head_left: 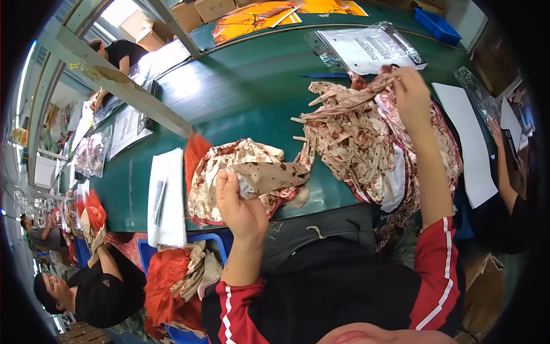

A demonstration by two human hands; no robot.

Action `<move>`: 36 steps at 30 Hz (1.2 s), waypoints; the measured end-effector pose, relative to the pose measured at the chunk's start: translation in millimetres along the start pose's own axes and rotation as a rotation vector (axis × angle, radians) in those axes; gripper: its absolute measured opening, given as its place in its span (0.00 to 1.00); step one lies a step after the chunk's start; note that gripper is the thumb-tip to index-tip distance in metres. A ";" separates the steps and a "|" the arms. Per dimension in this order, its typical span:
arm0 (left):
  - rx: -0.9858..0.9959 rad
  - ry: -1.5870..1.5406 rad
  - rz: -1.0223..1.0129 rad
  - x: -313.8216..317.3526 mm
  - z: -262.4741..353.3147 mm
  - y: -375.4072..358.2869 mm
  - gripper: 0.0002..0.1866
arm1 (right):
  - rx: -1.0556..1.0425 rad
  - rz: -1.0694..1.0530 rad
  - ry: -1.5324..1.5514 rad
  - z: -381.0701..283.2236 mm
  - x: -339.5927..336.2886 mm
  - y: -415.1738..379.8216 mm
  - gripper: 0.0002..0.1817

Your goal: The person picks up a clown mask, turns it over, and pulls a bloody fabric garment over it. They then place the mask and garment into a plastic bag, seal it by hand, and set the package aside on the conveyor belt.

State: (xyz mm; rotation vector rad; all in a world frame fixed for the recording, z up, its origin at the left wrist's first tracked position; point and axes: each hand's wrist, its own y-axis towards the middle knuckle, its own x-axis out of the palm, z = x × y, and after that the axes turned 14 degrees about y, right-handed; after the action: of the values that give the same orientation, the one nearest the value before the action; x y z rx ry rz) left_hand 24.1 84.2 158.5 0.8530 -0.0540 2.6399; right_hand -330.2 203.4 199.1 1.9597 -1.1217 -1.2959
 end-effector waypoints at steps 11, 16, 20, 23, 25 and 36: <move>-0.035 -0.038 -0.119 0.1 8.5 15.5 0.07 | -0.069 -0.157 0.998 -128.7 10.7 14.9 0.09; -0.119 -0.127 -0.210 4.6 22.6 13.7 0.08 | -0.052 -0.494 1.237 -156.3 74.1 -11.1 0.09; -0.204 -0.279 -0.270 -8.8 17.6 16.3 0.08 | -0.072 -0.634 1.389 -170.9 103.5 -26.1 0.05; -0.196 -0.249 -0.305 -13.3 20.1 13.0 0.10 | -0.238 -0.607 1.157 -187.2 112.0 -18.0 0.05; -0.195 -0.217 -0.350 -15.0 21.3 10.4 0.12 | -0.391 -0.562 0.914 -195.2 114.9 -14.6 0.05; 0.202 0.393 -0.153 -11.8 13.6 -15.5 0.30 | 0.082 -0.770 0.857 -215.4 93.0 -20.1 0.11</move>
State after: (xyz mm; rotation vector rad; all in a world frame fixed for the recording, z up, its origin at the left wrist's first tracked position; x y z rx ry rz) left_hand 46.0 92.8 161.6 0.3642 0.3680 2.6444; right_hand -107.6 131.1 224.8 2.7117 0.0146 -0.5302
